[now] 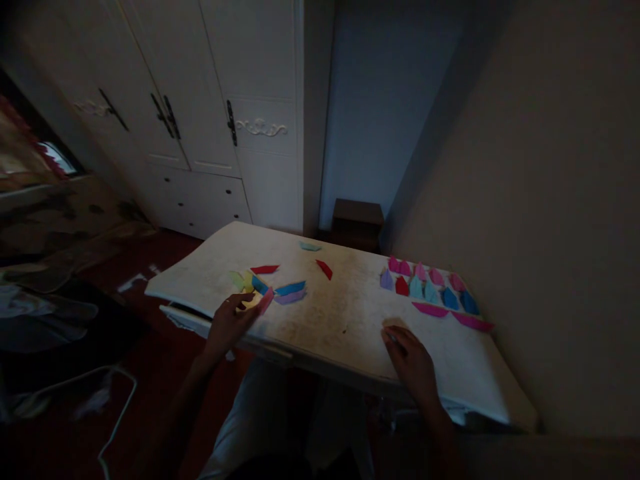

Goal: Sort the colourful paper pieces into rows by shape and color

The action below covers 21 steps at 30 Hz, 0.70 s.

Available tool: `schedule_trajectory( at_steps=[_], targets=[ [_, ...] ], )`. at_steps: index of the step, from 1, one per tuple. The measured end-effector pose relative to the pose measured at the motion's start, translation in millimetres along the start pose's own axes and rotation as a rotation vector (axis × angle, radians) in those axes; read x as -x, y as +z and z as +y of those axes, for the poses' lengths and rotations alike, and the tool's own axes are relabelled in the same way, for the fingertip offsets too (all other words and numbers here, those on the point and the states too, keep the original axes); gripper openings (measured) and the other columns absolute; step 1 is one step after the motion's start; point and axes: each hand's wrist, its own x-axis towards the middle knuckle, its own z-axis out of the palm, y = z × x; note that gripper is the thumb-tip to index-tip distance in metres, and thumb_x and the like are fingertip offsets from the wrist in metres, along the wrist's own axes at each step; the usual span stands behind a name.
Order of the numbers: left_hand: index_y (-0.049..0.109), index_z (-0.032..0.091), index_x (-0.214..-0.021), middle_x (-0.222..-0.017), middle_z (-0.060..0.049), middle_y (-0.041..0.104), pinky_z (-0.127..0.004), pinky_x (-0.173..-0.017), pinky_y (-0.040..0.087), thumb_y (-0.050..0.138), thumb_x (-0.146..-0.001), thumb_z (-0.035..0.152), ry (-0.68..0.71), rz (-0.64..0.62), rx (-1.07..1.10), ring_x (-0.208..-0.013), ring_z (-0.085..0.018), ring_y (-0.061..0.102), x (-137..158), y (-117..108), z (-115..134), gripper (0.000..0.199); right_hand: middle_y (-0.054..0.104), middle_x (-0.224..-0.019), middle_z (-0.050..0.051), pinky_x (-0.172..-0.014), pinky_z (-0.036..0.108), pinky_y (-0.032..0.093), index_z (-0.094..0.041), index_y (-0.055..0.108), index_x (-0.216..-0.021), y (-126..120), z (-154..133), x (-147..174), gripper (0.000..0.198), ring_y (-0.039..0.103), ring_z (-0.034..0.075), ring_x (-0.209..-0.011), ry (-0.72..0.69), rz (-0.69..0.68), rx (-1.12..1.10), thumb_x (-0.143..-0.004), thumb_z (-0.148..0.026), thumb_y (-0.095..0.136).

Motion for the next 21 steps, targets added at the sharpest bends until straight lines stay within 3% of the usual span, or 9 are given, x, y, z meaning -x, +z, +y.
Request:
schedule_trajectory(
  at_steps=[5,11,21],
  targets=[
    [0.069,0.016,-0.101,-0.099,-0.011,0.066,-0.037,-0.084,0.049,0.062,-0.078,0.055,0.074,-0.120,-0.192,-0.095,-0.026,0.060,-1.1,1.3,-3.2,0.045,0.069,-0.110,0.008,-0.096,0.042,0.048,-0.022,0.071,-0.099,2.0,3.4,2.2,0.035,0.063,0.025,-0.106,-0.013,0.028,0.013,-0.087,-0.049,0.051],
    [0.071,0.021,-0.104,-0.096,-0.009,0.064,-0.033,-0.078,0.049,0.052,-0.088,0.045,0.097,-0.221,-0.261,-0.090,-0.023,0.060,-7.4,3.8,2.1,0.034,0.070,-0.106,0.009,-0.091,0.040,0.051,-0.021,0.072,-0.095,3.7,-1.2,2.7,0.034,0.065,0.024,-0.099,-0.010,0.093,0.026,-0.086,-0.047,0.052],
    [0.069,0.018,-0.102,-0.094,-0.008,0.067,-0.035,-0.079,0.052,0.054,-0.083,0.041,0.077,-0.097,0.004,-0.087,-0.022,0.063,-3.6,0.1,-17.6,0.033,0.070,-0.103,0.009,-0.087,0.037,0.052,-0.021,0.071,-0.094,4.7,0.1,3.0,0.031,0.065,0.022,-0.095,-0.021,0.102,0.049,-0.088,-0.044,0.052]
  ],
)
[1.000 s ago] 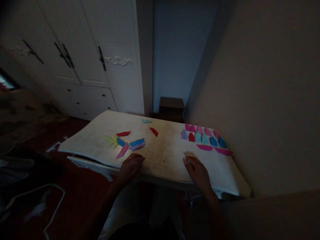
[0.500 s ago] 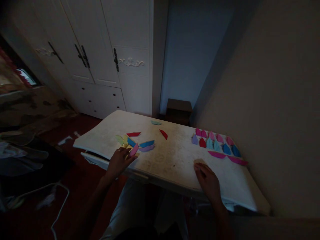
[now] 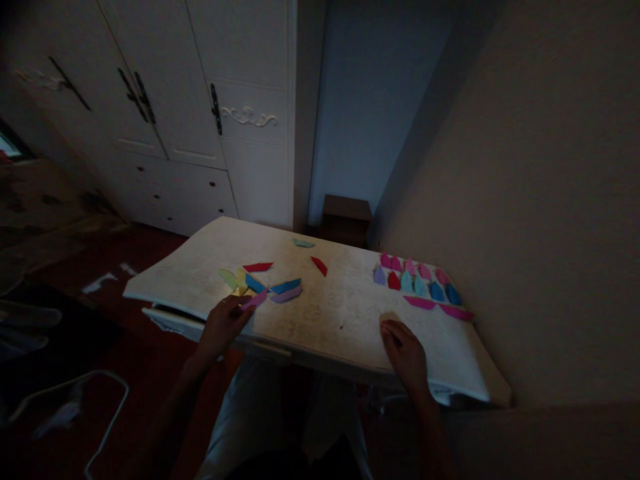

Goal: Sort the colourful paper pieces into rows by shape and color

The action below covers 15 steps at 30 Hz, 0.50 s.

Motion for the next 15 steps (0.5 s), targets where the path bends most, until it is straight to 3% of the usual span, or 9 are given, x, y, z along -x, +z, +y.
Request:
schedule_trajectory(
  at_steps=[8,15],
  targets=[
    [0.070,0.018,-0.099,-0.096,-0.007,0.072,-0.029,-0.067,0.053,0.059,-0.078,0.048,-0.120,0.092,0.214,-0.071,-0.018,0.065,-1.0,-8.5,8.5,0.038,0.071,-0.103,0.010,-0.090,0.039,0.051,-0.020,0.072,-0.093,-1.5,-5.9,-1.2,0.034,0.066,0.024,-0.095,-0.005,0.006,0.024,-0.087,-0.046,0.051],
    [0.070,0.016,-0.092,-0.063,-0.001,0.068,-0.025,-0.059,0.052,0.070,-0.071,0.048,-0.262,0.079,0.469,-0.059,-0.016,0.065,-8.9,-10.4,40.6,0.037,0.071,-0.102,0.010,-0.088,0.039,0.052,-0.021,0.072,-0.093,0.6,-2.4,-1.2,0.032,0.066,0.024,-0.095,-0.023,0.027,0.003,-0.088,-0.044,0.051]
  ],
)
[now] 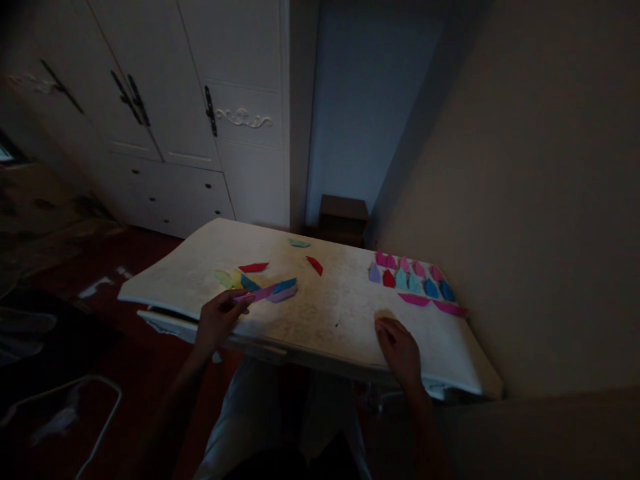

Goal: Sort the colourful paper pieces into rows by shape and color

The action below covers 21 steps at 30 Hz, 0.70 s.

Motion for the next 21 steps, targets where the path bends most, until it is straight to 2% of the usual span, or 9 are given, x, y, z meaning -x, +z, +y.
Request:
schedule_trajectory(
  at_steps=[4,8,11,16,21],
  targets=[
    [0.070,0.016,-0.089,-0.057,0.000,0.066,-0.023,-0.048,0.045,0.071,-0.070,0.047,-0.016,-0.069,0.073,-0.052,-0.015,0.062,-0.4,17.1,14.4,0.037,0.071,-0.103,0.009,-0.088,0.038,0.052,-0.021,0.072,-0.095,1.3,0.0,0.7,0.032,0.065,0.023,-0.096,-0.009,-0.003,0.007,-0.089,-0.042,0.049],
    [0.069,0.014,-0.091,-0.054,0.000,0.064,-0.021,-0.045,0.041,0.069,-0.073,0.045,-0.017,-0.163,0.190,-0.047,-0.012,0.057,-0.5,42.0,23.1,0.036,0.070,-0.103,0.009,-0.088,0.039,0.051,-0.021,0.071,-0.096,1.2,-2.8,1.2,0.031,0.064,0.023,-0.096,-0.001,-0.001,0.021,-0.091,-0.039,0.046],
    [0.068,0.013,-0.093,-0.060,-0.002,0.067,-0.022,-0.044,0.040,0.067,-0.074,0.044,-0.039,-0.253,0.254,-0.049,-0.013,0.059,5.6,66.6,27.6,0.037,0.070,-0.103,0.009,-0.090,0.040,0.050,-0.021,0.070,-0.096,0.4,-4.6,1.6,0.030,0.064,0.023,-0.097,-0.018,0.003,0.022,-0.091,-0.038,0.046],
    [0.065,0.013,-0.098,-0.067,-0.004,0.069,-0.021,-0.043,0.040,0.065,-0.073,0.047,-0.125,-0.483,0.304,-0.051,-0.014,0.063,30.4,110.4,31.2,0.042,0.070,-0.102,0.008,-0.089,0.040,0.050,-0.021,0.070,-0.096,-0.8,-4.8,1.6,0.029,0.064,0.023,-0.096,-0.027,-0.008,0.037,-0.091,-0.036,0.045],
    [0.062,0.012,-0.103,-0.074,-0.006,0.070,-0.021,-0.044,0.042,0.064,-0.075,0.045,-0.177,-0.568,0.345,-0.056,-0.016,0.066,43.6,140.8,36.6,0.043,0.070,-0.103,0.007,-0.089,0.039,0.049,-0.021,0.070,-0.097,-0.7,-2.1,2.0,0.028,0.064,0.022,-0.097,-0.068,-0.021,0.043,-0.092,-0.034,0.045]
  ],
)
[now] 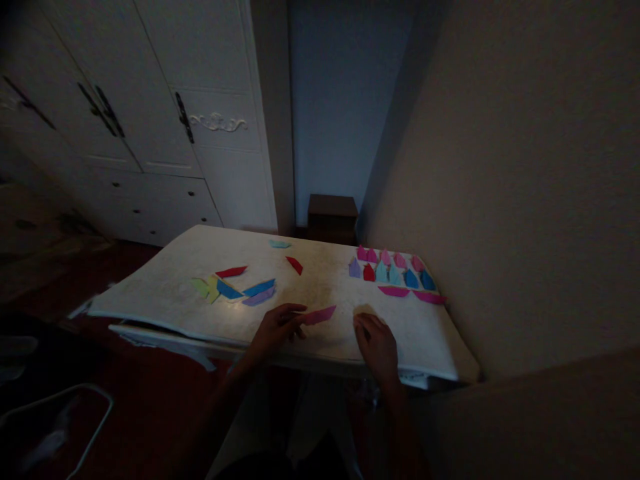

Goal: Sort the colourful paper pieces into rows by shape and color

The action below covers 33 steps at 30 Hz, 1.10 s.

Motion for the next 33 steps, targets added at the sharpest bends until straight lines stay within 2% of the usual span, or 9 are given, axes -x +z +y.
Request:
schedule_trajectory(
  at_steps=[8,13,18,22,25,29,33],
  targets=[
    [0.066,0.013,-0.089,-0.074,-0.006,0.070,-0.020,-0.047,0.044,0.067,-0.074,0.042,0.004,0.003,-0.111,-0.057,-0.014,0.065,-34.5,19.8,-4.1,0.033,0.071,-0.099,0.007,-0.085,0.038,0.049,-0.021,0.069,-0.096,-2.6,-7.1,1.0,0.026,0.064,0.022,-0.092,-0.010,0.030,0.027,-0.093,-0.029,0.044],
    [0.066,0.013,-0.089,-0.081,-0.006,0.071,-0.023,-0.054,0.050,0.064,-0.077,0.035,0.147,0.032,-0.197,-0.057,-0.013,0.065,-79.1,39.7,-2.2,0.025,0.071,-0.098,0.006,-0.083,0.036,0.049,-0.021,0.068,-0.096,-5.0,-9.7,0.9,0.024,0.064,0.021,-0.091,-0.007,0.038,0.026,-0.092,-0.026,0.045],
    [0.067,0.012,-0.091,-0.079,-0.005,0.071,-0.021,-0.054,0.050,0.058,-0.082,0.025,0.173,-0.063,-0.404,-0.055,-0.011,0.065,-126.8,68.5,-1.8,0.019,0.071,-0.097,0.006,-0.082,0.035,0.049,-0.022,0.069,-0.096,-5.0,-10.0,0.7,0.025,0.064,0.021,-0.090,-0.010,0.055,-0.002,-0.093,-0.026,0.044],
    [0.069,0.013,-0.089,-0.077,-0.003,0.071,-0.022,-0.058,0.050,0.059,-0.080,0.020,0.161,-0.101,-0.525,-0.055,-0.011,0.065,-146.9,86.7,-7.4,0.015,0.071,-0.097,0.007,-0.082,0.035,0.049,-0.022,0.069,-0.097,-4.1,-8.4,0.9,0.026,0.064,0.020,-0.091,-0.018,0.064,-0.007,-0.093,-0.025,0.044],
    [0.070,0.016,-0.091,-0.087,-0.005,0.072,-0.026,-0.068,0.051,0.059,-0.081,0.020,0.175,-0.086,-0.641,-0.066,-0.014,0.067,-151.6,93.2,-8.2,0.015,0.071,-0.097,0.007,-0.081,0.035,0.050,-0.022,0.069,-0.096,-3.6,-7.0,1.2,0.025,0.065,0.021,-0.091,-0.022,0.059,0.001,-0.092,-0.023,0.044],
    [0.070,0.019,-0.094,-0.099,-0.008,0.070,-0.032,-0.085,0.049,0.056,-0.084,0.022,0.192,-0.038,-0.789,-0.093,-0.021,0.065,-152.3,94.2,-5.9,0.018,0.071,-0.098,0.006,-0.084,0.036,0.049,-0.023,0.069,-0.096,-2.8,-6.8,1.2,0.024,0.065,0.021,-0.092,-0.005,0.044,0.013,-0.092,-0.024,0.045],
    [0.066,0.021,-0.108,-0.114,-0.009,0.064,-0.032,-0.092,0.046,0.055,-0.086,0.025,0.209,-0.025,-0.867,-0.104,-0.021,0.060,-150.3,92.6,-7.1,0.025,0.072,-0.096,0.007,-0.083,0.037,0.049,-0.023,0.069,-0.094,-2.2,-7.4,0.5,0.025,0.066,0.021,-0.090,-0.010,0.055,0.019,-0.093,-0.025,0.044]
  ],
)
